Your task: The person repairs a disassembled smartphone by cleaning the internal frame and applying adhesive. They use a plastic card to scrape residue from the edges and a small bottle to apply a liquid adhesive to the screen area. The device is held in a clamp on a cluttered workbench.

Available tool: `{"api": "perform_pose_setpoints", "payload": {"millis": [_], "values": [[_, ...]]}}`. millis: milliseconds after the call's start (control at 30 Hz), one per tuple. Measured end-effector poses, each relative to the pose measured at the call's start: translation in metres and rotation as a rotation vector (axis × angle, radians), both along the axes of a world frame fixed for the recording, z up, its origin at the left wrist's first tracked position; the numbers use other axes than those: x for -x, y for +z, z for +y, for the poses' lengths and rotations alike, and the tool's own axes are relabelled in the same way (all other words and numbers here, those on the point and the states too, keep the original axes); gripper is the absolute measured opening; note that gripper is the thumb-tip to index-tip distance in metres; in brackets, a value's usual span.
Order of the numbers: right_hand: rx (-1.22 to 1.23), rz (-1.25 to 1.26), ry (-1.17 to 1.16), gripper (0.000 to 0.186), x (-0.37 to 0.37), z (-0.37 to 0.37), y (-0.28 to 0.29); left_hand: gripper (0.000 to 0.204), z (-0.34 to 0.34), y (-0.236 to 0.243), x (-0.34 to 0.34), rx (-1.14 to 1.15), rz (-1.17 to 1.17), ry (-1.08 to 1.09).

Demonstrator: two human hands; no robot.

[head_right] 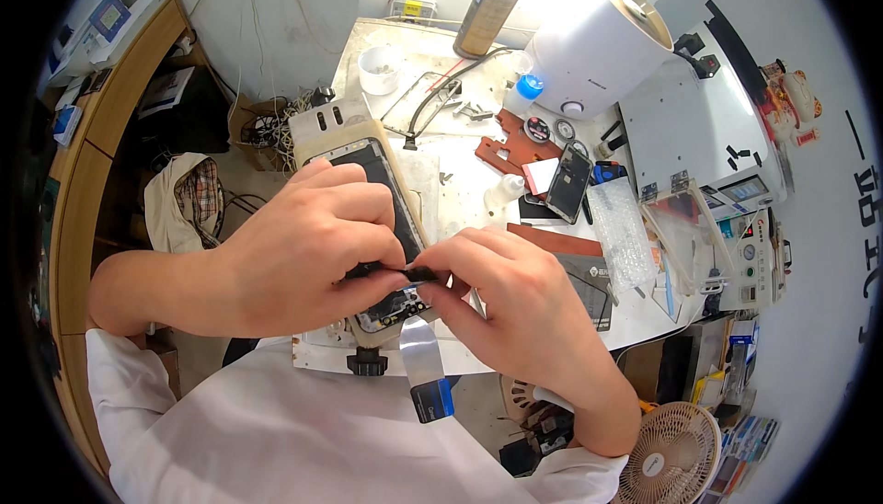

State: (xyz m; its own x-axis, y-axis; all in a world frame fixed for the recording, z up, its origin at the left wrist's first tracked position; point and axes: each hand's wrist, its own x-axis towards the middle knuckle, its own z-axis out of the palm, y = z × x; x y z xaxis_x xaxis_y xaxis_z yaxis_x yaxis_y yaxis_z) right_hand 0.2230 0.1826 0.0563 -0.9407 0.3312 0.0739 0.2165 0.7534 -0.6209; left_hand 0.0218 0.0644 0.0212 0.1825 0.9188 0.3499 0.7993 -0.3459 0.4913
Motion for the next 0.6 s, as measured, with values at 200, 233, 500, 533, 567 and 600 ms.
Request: {"api": "perform_pose_setpoints", "payload": {"millis": [200,233,500,533,567,600], "values": [[-0.095,0.042,0.033,0.017,0.001,0.003,-0.008,0.011,-0.001,0.001,-0.003,0.032,-0.006,-0.026],[-0.108,0.031,0.038,0.017,0.001,0.003,-0.007,0.011,-0.001,0.002,-0.003,0.031,0.001,-0.031],[-0.093,-0.08,0.022,0.011,0.006,-0.004,0.002,0.012,-0.002,0.0,-0.002,0.036,-0.008,-0.054],[-0.089,-0.079,0.022,0.011,0.007,-0.005,0.002,0.012,-0.003,0.001,-0.001,0.039,-0.005,-0.057],[-0.088,-0.082,0.024,0.011,0.008,-0.005,0.002,0.012,-0.003,0.002,-0.001,0.041,-0.002,-0.061],[-0.087,-0.084,0.027,0.012,0.008,-0.006,0.003,0.012,-0.003,0.002,0.0,0.044,0.002,-0.065]]}}
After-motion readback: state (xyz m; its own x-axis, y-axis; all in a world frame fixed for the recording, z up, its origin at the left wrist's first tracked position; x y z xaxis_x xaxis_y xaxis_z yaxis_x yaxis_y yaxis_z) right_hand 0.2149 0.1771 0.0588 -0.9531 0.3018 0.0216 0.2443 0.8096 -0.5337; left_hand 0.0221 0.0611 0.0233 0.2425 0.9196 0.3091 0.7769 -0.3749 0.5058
